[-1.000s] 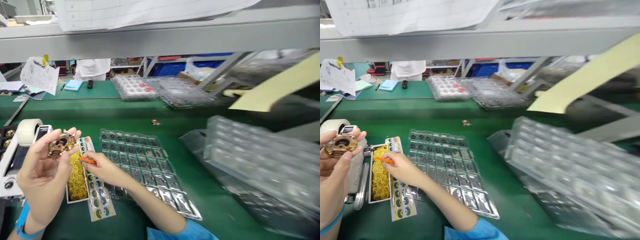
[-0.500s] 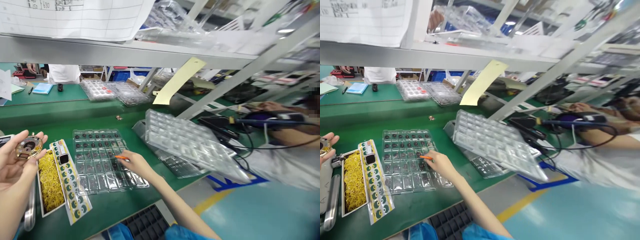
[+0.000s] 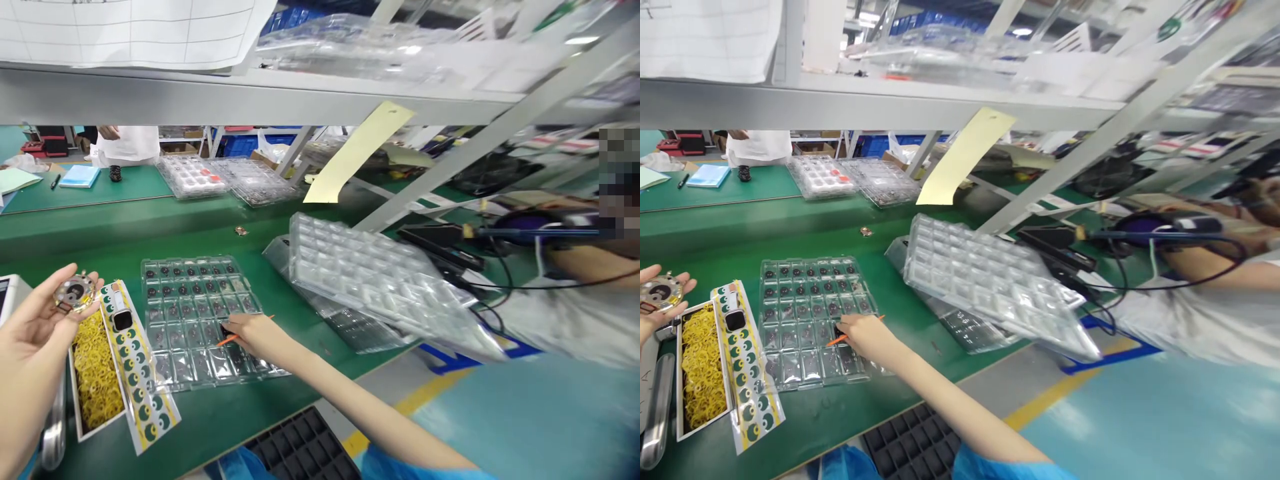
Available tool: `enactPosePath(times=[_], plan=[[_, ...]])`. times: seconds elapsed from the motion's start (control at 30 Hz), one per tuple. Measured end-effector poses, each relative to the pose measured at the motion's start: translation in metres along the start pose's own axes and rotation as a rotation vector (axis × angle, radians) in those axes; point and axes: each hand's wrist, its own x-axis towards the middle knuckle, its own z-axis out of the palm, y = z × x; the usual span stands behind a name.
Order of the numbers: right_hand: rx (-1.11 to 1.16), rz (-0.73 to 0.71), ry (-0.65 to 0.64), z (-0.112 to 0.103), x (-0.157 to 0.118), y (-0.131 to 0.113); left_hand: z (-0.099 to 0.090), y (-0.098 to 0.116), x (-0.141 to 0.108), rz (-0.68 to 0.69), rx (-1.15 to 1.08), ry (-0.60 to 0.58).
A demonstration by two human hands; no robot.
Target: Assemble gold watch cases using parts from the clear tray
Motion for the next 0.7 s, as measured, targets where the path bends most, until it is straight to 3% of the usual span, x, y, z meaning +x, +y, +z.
enactPosePath(times=[0.1, 0.2, 0.37, 0.43, 0.53, 0.6, 0.7], plan=[[0.018, -0.021, 0.056, -0.001, 0.0, -0.001, 0.005, 0.008, 0.004, -0.071, -0.064, -0.038], [0.061, -0.052, 0.18, -0.014, 0.007, -0.01, 0.011, 0.007, 0.008, -0.086, -0.159, -0.153], [0.199, -0.138, 0.484, -0.056, 0.032, -0.056, 0.022, 0.002, 0.012, -0.083, -0.277, -0.29], [0.357, -0.187, 0.614, -0.074, 0.041, -0.082, 0.024, 0.0, 0.012, -0.084, -0.298, -0.304], [0.782, -0.252, 0.772, -0.097, 0.051, -0.118, 0.024, -0.002, 0.011, -0.06, -0.338, -0.337], [1.006, -0.275, 0.79, -0.107, 0.057, -0.135, 0.023, -0.003, 0.009, -0.036, -0.372, -0.362], [1.14, -0.28, 0.736, -0.112, 0.065, -0.151, 0.023, -0.002, 0.006, 0.025, -0.424, -0.377]])
